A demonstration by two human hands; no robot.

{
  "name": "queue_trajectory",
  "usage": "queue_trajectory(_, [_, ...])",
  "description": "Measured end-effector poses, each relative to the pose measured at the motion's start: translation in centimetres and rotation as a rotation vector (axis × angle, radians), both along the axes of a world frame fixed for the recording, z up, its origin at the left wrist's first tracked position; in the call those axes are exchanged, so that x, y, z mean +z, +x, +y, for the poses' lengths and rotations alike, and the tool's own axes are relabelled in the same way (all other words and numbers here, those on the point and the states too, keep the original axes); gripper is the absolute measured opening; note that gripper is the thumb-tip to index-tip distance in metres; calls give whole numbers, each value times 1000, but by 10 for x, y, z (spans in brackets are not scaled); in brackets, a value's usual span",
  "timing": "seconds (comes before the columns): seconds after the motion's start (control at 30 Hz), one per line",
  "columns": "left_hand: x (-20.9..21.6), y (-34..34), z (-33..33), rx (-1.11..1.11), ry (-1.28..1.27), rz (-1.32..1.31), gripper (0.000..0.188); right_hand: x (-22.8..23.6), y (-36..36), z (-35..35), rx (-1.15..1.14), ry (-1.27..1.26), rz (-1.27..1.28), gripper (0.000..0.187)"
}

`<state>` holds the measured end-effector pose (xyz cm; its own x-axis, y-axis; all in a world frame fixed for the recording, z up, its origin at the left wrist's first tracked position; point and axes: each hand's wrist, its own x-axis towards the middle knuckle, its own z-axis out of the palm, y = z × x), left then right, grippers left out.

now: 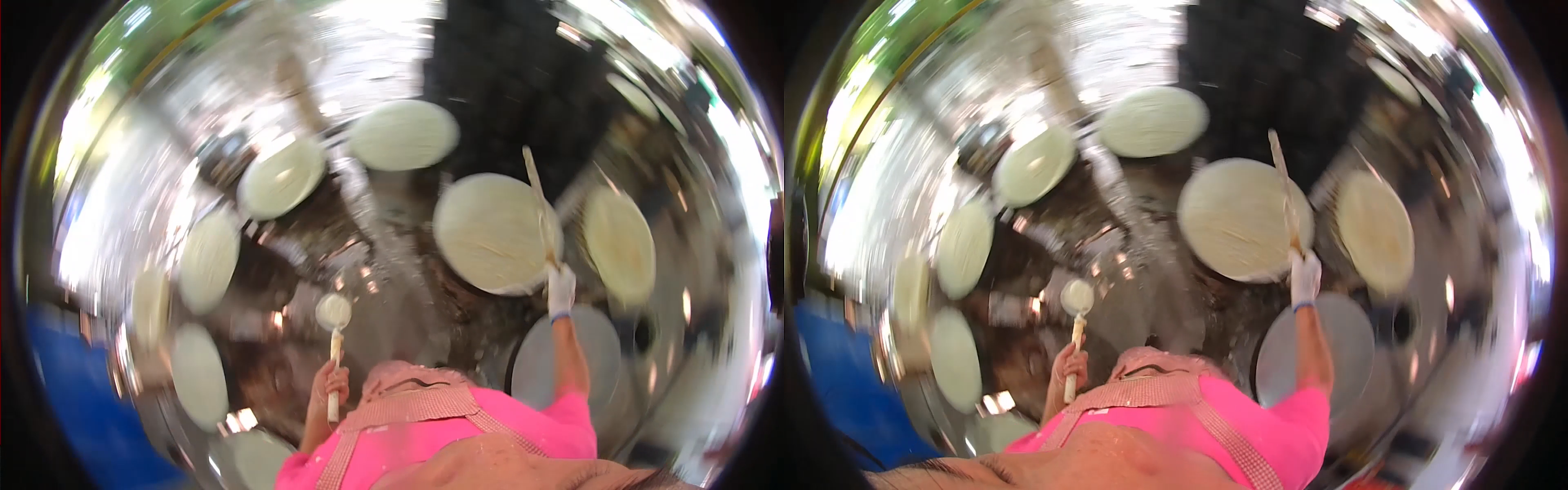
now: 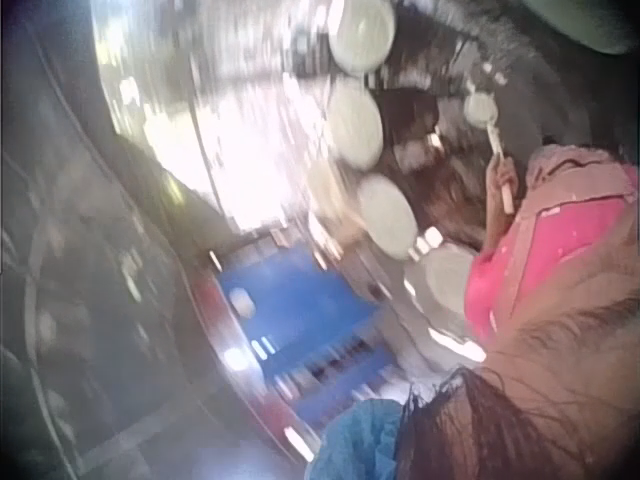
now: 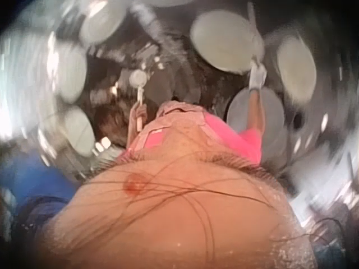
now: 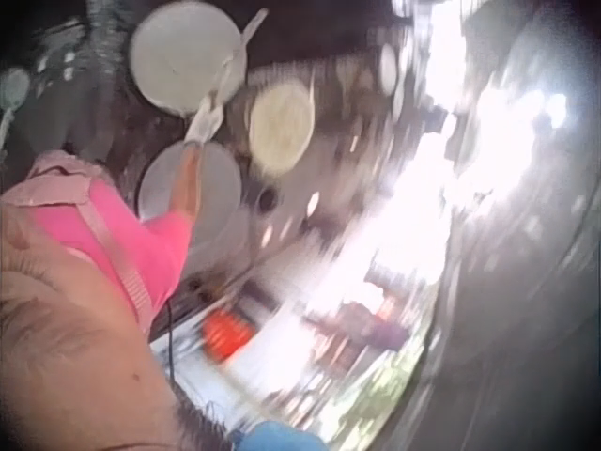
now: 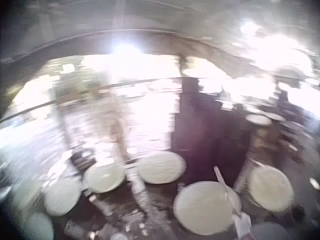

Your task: The person spreads a thin layer of white batter onto several cloth-covered steam pots using a paddle and a ladle, then removes the cooked thin sheets by hand.

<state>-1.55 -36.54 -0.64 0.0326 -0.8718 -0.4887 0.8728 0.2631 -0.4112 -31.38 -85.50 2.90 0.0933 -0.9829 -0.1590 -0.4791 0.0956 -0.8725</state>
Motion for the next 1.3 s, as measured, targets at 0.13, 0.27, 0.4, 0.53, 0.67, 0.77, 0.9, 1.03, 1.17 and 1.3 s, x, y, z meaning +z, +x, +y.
queue_trajectory(0.13, [-19,-62,71,212,-170,-332,35,-21,109,76,530,140,-187,24])
queue_trajectory(0.27, [18,-151,157,552,23,-127,32,-14,181,182,1143,231,142,28])
queue_trajectory(0.4, [35,-234,249,801,205,-189,50,-24,247,316,1676,34,145,33])
queue_trajectory(0.53, [14,-290,348,966,549,-659,46,0,286,487,1963,-320,332,42])
queue_trajectory(0.67, [-50,-274,470,860,854,-575,38,-1,288,671,2140,-768,527,39])
queue_trajectory(0.77, [-176,-253,559,803,852,-332,27,-56,262,762,2237,-1121,762,37])
queue_trajectory(0.9, [-316,-299,632,367,1175,-176,18,1,224,814,2383,-911,772,38])
queue_trajectory(1.03, [-185,-243,583,351,1264,-318,21,-86,178,756,2202,-798,782,46])
queue_trajectory(1.17, [-93,-251,597,777,542,178,28,-57,131,750,2100,-520,833,43])
queue_trajectory(1.3, [78,-246,604,928,696,-218,18,-7,129,752,1975,-620,163,35])
